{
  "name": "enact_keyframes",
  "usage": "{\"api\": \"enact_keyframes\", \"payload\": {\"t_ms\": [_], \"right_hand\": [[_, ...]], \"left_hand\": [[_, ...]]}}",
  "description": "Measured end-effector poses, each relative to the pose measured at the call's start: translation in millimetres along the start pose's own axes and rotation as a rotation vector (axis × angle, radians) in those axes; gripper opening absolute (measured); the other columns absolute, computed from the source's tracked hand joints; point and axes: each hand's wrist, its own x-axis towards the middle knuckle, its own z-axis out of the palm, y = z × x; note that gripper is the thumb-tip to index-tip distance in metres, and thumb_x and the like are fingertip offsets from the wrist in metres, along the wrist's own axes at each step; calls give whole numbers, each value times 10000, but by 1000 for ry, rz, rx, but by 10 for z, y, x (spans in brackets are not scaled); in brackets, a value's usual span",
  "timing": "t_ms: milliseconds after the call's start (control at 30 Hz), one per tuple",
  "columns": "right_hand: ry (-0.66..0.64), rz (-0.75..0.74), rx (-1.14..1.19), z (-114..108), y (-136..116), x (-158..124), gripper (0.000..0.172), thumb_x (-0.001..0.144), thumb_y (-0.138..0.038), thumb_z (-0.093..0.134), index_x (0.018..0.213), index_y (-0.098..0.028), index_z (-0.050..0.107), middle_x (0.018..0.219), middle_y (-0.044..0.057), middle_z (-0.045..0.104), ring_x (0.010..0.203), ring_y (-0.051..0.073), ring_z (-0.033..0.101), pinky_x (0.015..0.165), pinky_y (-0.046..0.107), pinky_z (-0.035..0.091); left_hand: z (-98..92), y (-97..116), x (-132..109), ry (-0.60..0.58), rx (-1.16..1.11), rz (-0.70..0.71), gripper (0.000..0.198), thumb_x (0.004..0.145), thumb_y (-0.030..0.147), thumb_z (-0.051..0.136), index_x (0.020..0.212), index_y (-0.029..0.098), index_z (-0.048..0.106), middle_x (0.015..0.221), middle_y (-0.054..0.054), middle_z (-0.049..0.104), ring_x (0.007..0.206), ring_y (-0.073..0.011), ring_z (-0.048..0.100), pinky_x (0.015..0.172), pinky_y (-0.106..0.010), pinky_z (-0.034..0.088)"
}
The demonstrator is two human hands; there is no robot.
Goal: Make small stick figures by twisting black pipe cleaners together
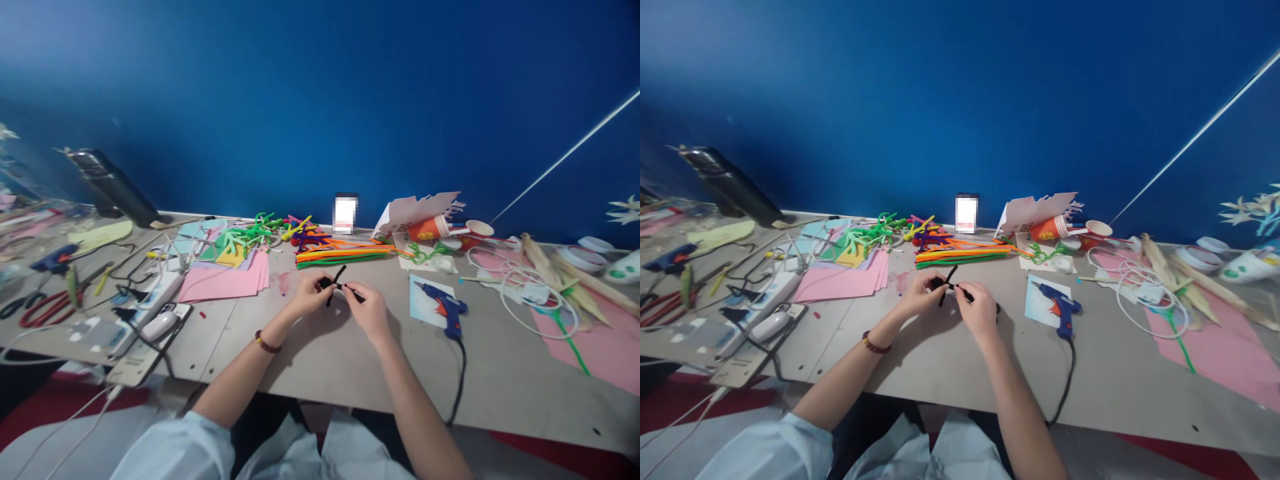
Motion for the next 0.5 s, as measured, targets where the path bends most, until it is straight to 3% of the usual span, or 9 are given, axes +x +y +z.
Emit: {"api": "enact_keyframes", "payload": {"t_ms": [200,300,400,500], "right_hand": [[-49,320,290,19,63,13,232,736,-391,626,665,-176,674,673,42,694,637,193,626,599,287,469],[-75,445,474,41,56,27,305,670,-465,684,749,-174,639,597,11,656,556,170,614,525,256,451],[-46,432,547,52,9,25,338,665,-454,704,841,-201,565,585,-22,633,512,148,602,485,231,440],[2,265,438,50,-42,-1,219,754,-403,646,803,-209,559,647,-12,638,564,139,612,551,240,480]], "left_hand": [[-24,13,-6,-76,-39,-11,175,740,308,622,784,139,632,727,-26,614,622,-109,501,548,-212,373],[-38,2,8,-75,-88,-44,192,727,319,638,766,132,624,694,-20,594,613,-108,488,565,-222,373],[-40,-12,18,-60,-166,-81,227,720,349,655,759,129,611,678,-13,573,604,-104,476,567,-225,370],[-33,-14,18,-62,-256,-124,270,708,388,675,746,134,592,643,5,545,566,-91,454,535,-219,355]]}}
